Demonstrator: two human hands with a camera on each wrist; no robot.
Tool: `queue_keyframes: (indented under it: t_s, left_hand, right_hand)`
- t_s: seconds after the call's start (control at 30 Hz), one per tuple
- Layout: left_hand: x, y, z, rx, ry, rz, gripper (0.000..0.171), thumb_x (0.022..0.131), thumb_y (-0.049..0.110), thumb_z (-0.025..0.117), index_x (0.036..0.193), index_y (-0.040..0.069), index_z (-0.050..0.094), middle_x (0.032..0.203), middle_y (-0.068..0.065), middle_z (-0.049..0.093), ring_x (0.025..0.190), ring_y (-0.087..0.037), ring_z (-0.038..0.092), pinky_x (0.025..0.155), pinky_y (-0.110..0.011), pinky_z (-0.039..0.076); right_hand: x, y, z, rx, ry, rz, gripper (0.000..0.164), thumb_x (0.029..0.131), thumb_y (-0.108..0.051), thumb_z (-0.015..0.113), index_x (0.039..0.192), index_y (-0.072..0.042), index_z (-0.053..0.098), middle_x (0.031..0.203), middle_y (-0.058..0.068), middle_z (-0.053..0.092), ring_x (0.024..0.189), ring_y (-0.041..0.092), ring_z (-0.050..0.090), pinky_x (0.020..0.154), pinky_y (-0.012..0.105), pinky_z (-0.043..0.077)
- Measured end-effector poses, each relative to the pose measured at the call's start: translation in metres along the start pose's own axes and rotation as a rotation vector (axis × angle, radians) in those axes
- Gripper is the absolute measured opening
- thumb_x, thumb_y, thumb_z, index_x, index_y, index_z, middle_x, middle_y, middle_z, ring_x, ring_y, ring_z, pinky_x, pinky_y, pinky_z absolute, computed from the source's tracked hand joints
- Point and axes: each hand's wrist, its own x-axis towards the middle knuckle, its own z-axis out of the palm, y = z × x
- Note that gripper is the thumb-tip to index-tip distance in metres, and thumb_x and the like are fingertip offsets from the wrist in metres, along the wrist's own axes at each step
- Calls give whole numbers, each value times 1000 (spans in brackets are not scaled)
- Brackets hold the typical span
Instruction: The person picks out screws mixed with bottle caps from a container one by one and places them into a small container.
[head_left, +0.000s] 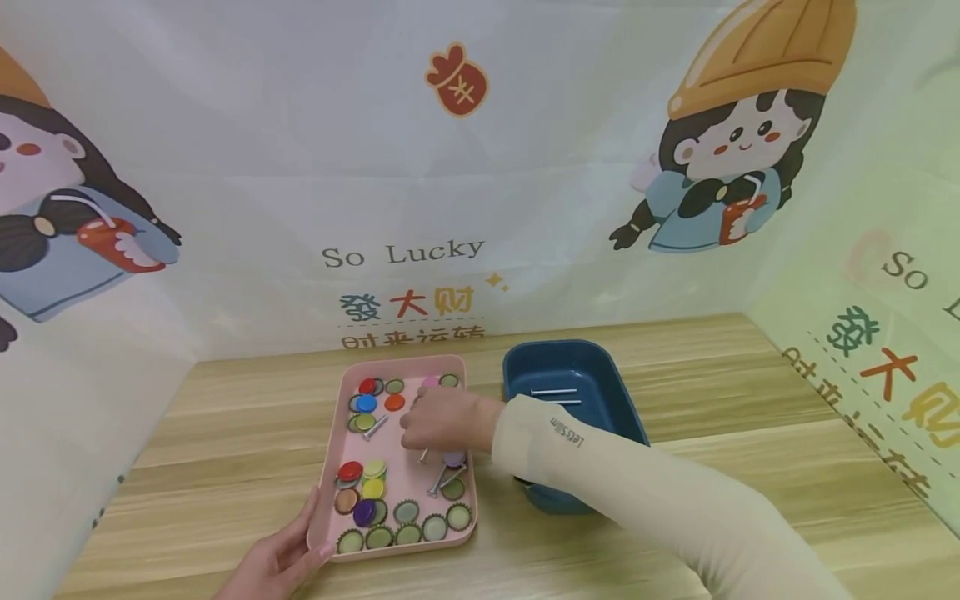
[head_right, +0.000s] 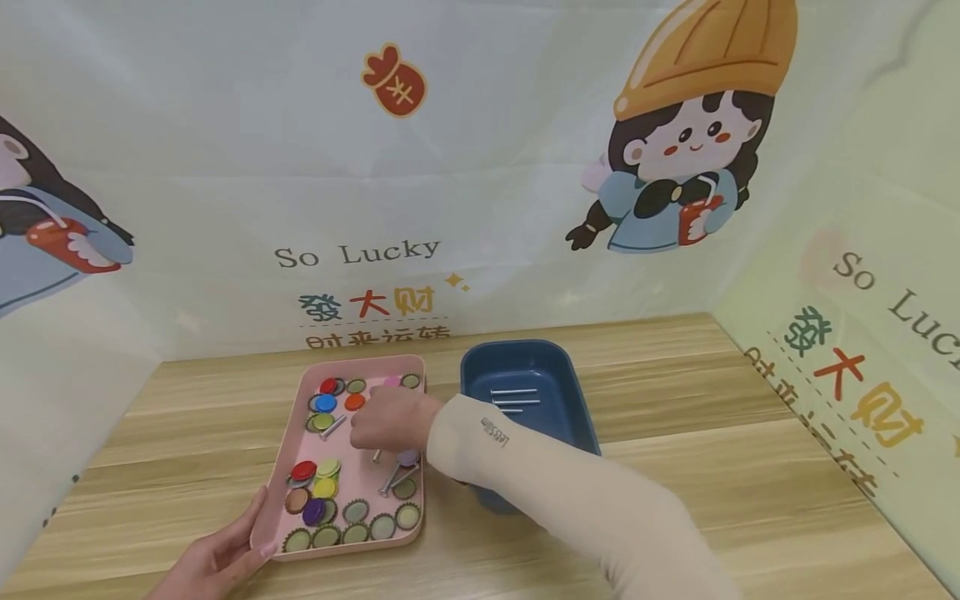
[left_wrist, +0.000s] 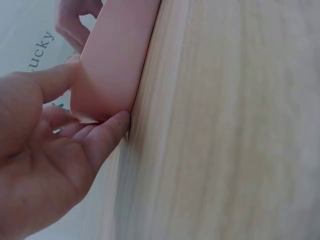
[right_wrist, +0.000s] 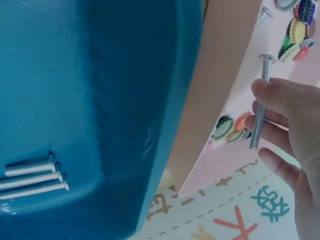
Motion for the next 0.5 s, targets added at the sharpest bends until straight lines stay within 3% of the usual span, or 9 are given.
queue_keyframes:
  t_s: [0.2,0.5]
  left_hand:
    - [0,3,0,46,25,-8,85,98,27,65,159,2,12,158,-32,25,139,-43,47,101,-33,55]
    - [0,2,0,26,19,-16,85,99,27,64,158,0,10,158,-33,24,138,-42,47,100,-33,55]
  right_hand:
    - [-7,7,1,25,15,-3,21,101,-26,60,119,-30,71,112,-11,71,99,6,67,83,18,56]
    - [-18,14,2,101,-21,23,22,103,-27,58,120,-27,71,110,-7,70,91,8,63,80,20,56]
